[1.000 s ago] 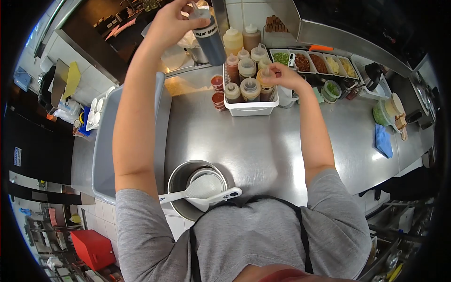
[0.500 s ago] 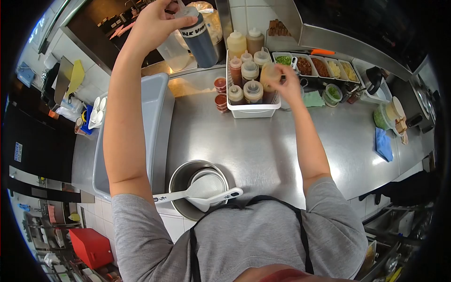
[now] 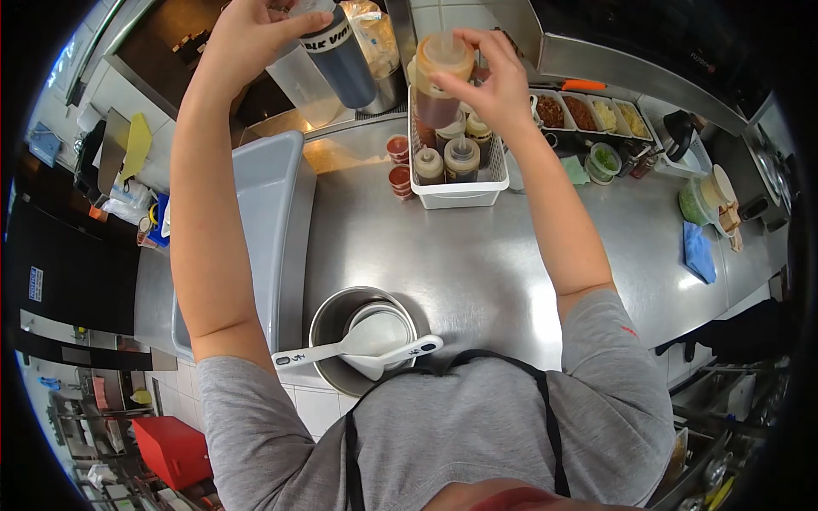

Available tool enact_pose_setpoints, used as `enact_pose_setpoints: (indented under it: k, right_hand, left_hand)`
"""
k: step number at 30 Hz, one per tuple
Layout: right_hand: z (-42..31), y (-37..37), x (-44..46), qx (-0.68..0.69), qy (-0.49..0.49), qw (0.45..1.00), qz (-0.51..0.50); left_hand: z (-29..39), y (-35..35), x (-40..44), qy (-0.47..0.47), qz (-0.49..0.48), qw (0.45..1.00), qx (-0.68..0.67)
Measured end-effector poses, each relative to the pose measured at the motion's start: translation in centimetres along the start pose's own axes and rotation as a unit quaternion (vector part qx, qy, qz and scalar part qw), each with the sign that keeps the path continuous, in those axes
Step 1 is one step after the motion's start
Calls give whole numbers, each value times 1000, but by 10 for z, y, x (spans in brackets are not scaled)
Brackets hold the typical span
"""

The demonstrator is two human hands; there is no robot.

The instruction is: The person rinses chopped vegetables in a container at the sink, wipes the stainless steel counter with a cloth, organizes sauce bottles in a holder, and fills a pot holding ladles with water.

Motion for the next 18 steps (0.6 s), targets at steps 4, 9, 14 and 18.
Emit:
enact_pose_setpoints:
  k: [4, 9, 14, 18]
  right_hand:
    - [33, -36, -3, 43, -57, 997, 13]
    - [81, -66, -21, 22, -147, 989, -19]
    - [95, -91, -37, -73, -137, 970, -184]
    - [97, -106, -50, -162, -151, 904, -366]
  left_hand:
    - [-2, -1, 4, 7, -13, 1000, -11]
    - [-3, -3, 3, 4, -11, 1000, 3]
    - [-17, -11, 10, 12, -41, 998, -40]
    - [-22, -25, 16, 15, -40, 999, 9]
Point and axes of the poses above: each hand's wrist, its own x-axis towards the middle knuckle, its own y-axis out of the back of the hand, z = x × y, the point moved 5 cm from there along x, towards the middle knuckle, and after that the axes turned 12 degrees about -x, right-handed, at the moved point
